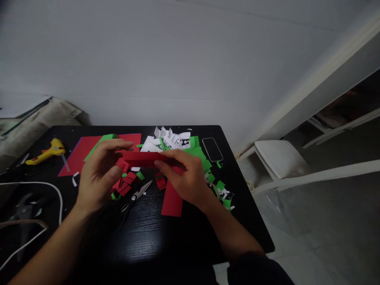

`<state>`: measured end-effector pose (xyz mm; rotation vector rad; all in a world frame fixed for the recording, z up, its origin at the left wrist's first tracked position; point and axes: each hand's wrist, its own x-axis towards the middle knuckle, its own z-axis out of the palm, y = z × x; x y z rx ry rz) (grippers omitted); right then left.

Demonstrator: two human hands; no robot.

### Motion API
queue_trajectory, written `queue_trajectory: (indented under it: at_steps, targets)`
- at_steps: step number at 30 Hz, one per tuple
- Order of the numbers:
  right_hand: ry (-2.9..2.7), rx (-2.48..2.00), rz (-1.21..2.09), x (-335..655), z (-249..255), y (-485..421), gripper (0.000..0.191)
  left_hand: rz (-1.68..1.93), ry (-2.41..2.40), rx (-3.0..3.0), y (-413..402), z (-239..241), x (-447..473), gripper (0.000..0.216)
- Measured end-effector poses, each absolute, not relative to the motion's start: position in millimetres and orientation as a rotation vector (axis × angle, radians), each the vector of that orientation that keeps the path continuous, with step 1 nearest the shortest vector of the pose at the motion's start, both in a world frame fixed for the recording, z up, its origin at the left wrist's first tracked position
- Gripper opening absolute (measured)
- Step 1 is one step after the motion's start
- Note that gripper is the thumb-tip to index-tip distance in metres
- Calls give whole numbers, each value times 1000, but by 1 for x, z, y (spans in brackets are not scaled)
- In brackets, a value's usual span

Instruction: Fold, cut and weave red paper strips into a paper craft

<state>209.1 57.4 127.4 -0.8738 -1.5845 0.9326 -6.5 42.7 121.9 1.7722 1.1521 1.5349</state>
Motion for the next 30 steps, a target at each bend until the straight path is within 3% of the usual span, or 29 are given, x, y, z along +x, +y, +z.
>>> queue_trajectory:
  at_steps: [4,7,11,19,25,30]
  targets:
    - [-1502,-915,1146,205,126,57,13,1418,1144,1715,40,122,0,27]
    - [-1465,-904,1190,205,126,56,15,1440,1159,1661,38,124,6,13]
    - [-1448,-893,1218,207,128,56,11,1460,1189,1658,37,127,7,9]
    - [-1536,-866,1073,210,134,57,13,1379,1094,1604,36,127,0,18]
    - [-1459,-844,1146,207,134,54,9,1407,1039,1774,35,127,1,25]
    - [-1406,-893,1176,206,129,53,17,1364,1015,1953,36,125,-5,29]
